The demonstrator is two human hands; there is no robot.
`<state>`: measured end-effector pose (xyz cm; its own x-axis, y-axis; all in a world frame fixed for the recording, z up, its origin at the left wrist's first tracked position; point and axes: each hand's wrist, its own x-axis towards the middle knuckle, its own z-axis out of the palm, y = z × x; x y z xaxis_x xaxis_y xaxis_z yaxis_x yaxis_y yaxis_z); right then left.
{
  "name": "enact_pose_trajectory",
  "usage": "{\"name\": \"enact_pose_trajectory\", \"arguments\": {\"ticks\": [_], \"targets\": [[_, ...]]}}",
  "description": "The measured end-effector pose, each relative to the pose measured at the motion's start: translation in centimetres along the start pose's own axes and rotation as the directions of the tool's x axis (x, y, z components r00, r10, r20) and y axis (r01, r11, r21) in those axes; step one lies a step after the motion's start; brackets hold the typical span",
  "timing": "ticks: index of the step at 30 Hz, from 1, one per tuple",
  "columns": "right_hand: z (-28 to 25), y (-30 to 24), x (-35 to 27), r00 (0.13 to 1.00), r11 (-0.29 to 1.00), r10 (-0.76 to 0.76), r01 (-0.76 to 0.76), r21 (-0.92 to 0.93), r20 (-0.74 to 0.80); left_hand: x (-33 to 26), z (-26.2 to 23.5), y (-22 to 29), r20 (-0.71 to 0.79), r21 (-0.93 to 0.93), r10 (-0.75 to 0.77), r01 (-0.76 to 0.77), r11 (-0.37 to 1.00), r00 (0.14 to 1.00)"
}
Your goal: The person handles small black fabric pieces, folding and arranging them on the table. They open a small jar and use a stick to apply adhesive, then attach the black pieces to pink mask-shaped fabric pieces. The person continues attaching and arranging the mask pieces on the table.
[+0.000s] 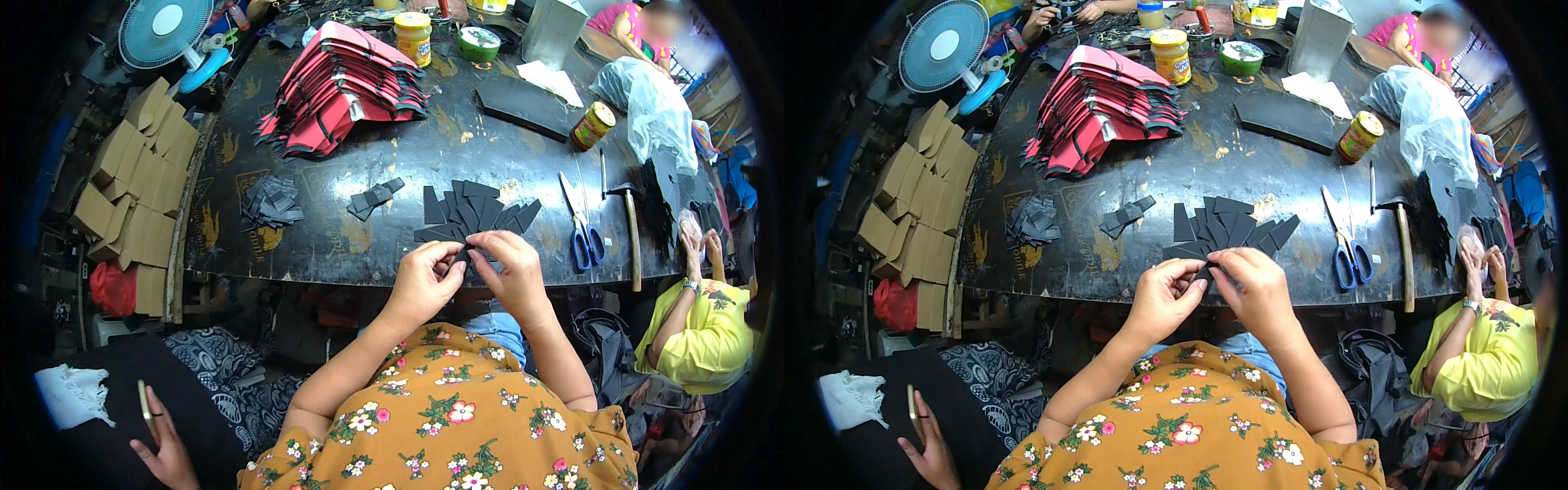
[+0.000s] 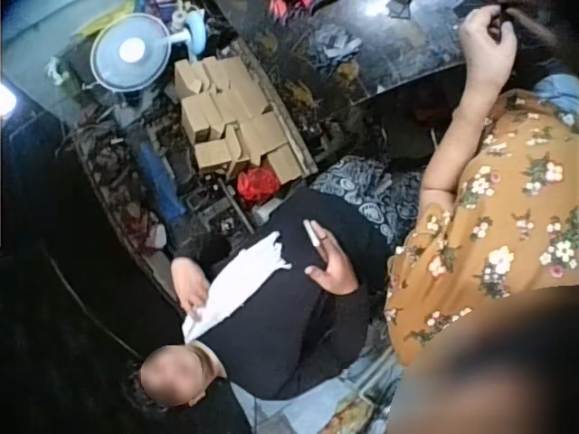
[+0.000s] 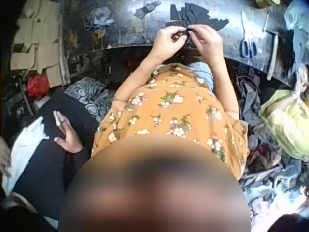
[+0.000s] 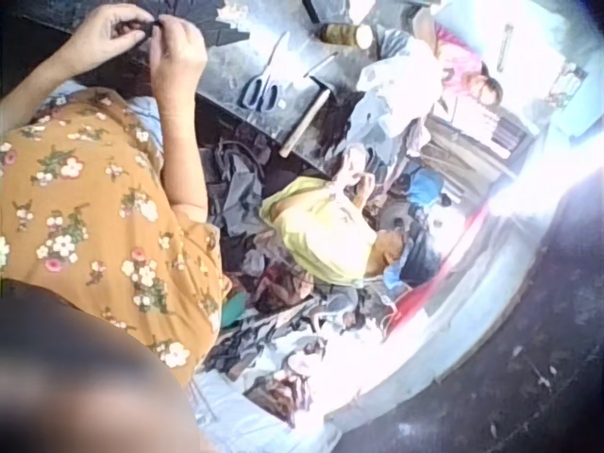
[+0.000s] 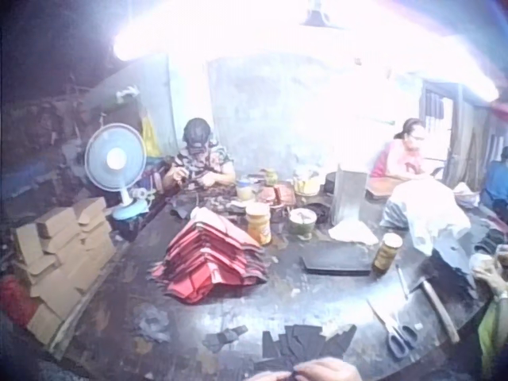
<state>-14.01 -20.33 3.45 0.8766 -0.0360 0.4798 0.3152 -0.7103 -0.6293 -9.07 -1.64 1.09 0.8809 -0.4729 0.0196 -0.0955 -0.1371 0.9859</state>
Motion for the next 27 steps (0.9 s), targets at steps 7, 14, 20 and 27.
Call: {"name": "enact_pose_trajectory", "arguments": {"ticks": [7,14,20,27], "targets": [[0.6,0.8,-0.8,0.996,0.999,-0.036,0.038,-0.027,0.087,-0.5,0.6,-0.7,0.011,0.014,0.002,-0.003,1.0,1.0],[-0.7,2.5,-0.6,0.986,0.988,0.153,-0.155,-0.021,-0.066,0.8,-1.9,-0.4,0.143,0.047,-0.018,0.011,0.999,0.99],[-6.6,5.1,-1.3,0.893,0.898,0.427,-0.4,-0.182,0.142,6.0,-11.1,-1.2,-0.212,0.443,0.057,0.044,0.895,0.976],[-3.3,5.4,0.9,0.97,0.973,0.201,-0.181,-0.144,0.137,7.0,-10.8,-2.6,-0.236,0.786,0.408,-0.073,0.614,0.882]]}}
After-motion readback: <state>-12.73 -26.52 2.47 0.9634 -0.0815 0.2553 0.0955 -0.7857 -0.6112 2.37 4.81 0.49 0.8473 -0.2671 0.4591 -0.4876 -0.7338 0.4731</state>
